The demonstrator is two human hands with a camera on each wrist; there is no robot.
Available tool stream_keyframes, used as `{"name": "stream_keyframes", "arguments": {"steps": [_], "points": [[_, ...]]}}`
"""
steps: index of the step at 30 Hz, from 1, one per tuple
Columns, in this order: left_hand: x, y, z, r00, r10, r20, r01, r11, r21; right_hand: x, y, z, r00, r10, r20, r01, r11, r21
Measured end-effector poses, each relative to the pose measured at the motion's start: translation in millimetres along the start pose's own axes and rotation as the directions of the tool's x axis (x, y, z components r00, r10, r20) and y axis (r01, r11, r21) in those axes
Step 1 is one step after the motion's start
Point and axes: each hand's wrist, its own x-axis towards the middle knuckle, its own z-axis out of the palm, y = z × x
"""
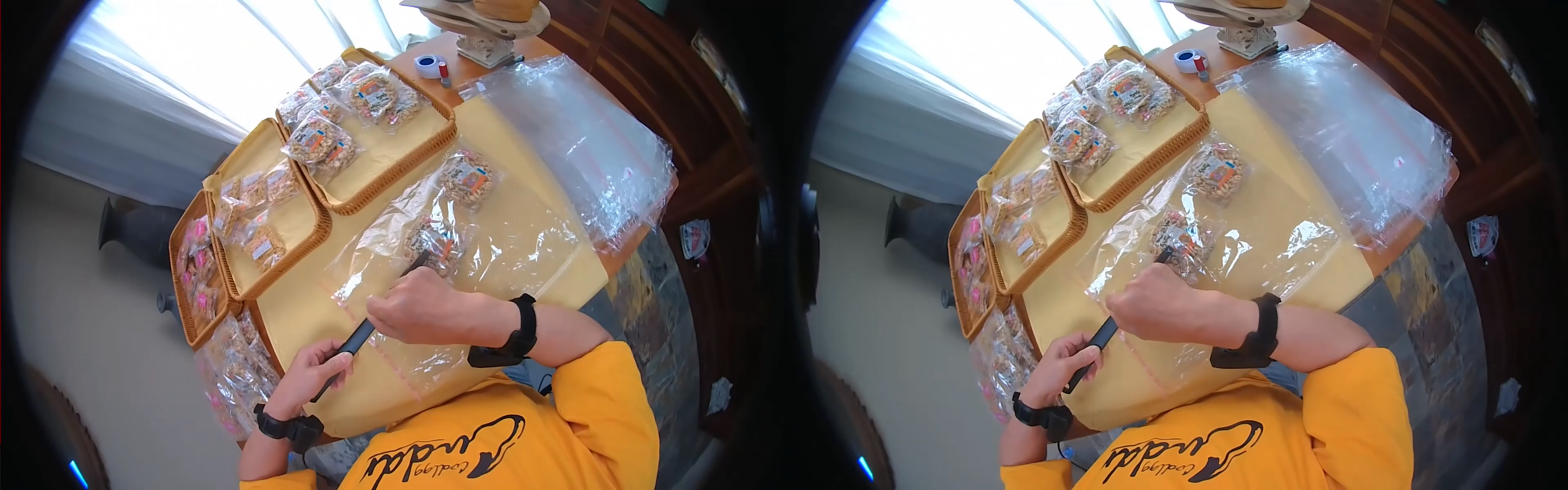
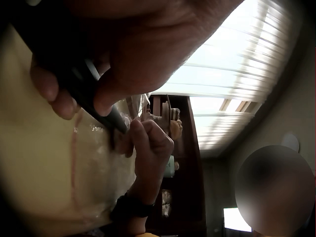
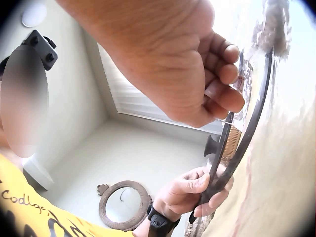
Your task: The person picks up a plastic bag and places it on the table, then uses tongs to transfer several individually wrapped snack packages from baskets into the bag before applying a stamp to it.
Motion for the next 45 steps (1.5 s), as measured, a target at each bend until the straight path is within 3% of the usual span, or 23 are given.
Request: {"name": "stream_keyframes", "arguments": {"steps": [4, 13, 18, 24, 34, 39, 44, 45], "points": [[2.7, -7.0, -6.8, 0.998, 0.05, 0.029, -0.049, 0.999, -0.014, -0.6, 1.6, 3.1, 1.0, 0.001, -0.02, -0.001, 1.0, 0.007], [8.5, 4.0, 8.1, 0.999, 0.011, 0.051, -0.007, 0.996, -0.092, -1.0, -5.3, 1.7, 0.999, -0.017, -0.028, 0.017, 1.0, 0.006], [42.0, 12.3, 20.2, 0.978, 0.178, 0.11, -0.18, 0.984, 0.004, -2.3, -5.4, 2.9, 0.999, -0.012, -0.033, 0.012, 1.0, 0.024], [70.8, 35.7, 41.1, 0.967, 0.238, 0.087, -0.252, 0.939, 0.232, -1.5, -1.0, 4.7, 0.999, -0.004, -0.04, 0.005, 1.0, 0.028], [89.5, 38.4, 40.1, 0.953, 0.277, 0.119, -0.298, 0.924, 0.241, 1.7, 10.2, 0.3, 0.993, 0.013, -0.115, -0.018, 0.999, -0.046], [65.8, 34.8, 16.9, 0.973, 0.194, 0.122, -0.216, 0.955, 0.204, 0.6, 11.8, -4.1, 0.994, 0.05, -0.094, -0.056, 0.997, -0.058], [-1.5, 48.5, -52.0, 0.998, -0.021, 0.065, -0.004, 0.931, 0.365, 3.5, 11.1, -1.8, 0.982, 0.11, -0.15, -0.118, 0.992, -0.041], [-20.8, 60.8, -60.2, 0.997, -0.081, -0.011, 0.08, 0.938, 0.338, 4.9, 10.6, -1.6, 0.985, 0.09, -0.147, -0.095, 0.995, -0.031]]}}
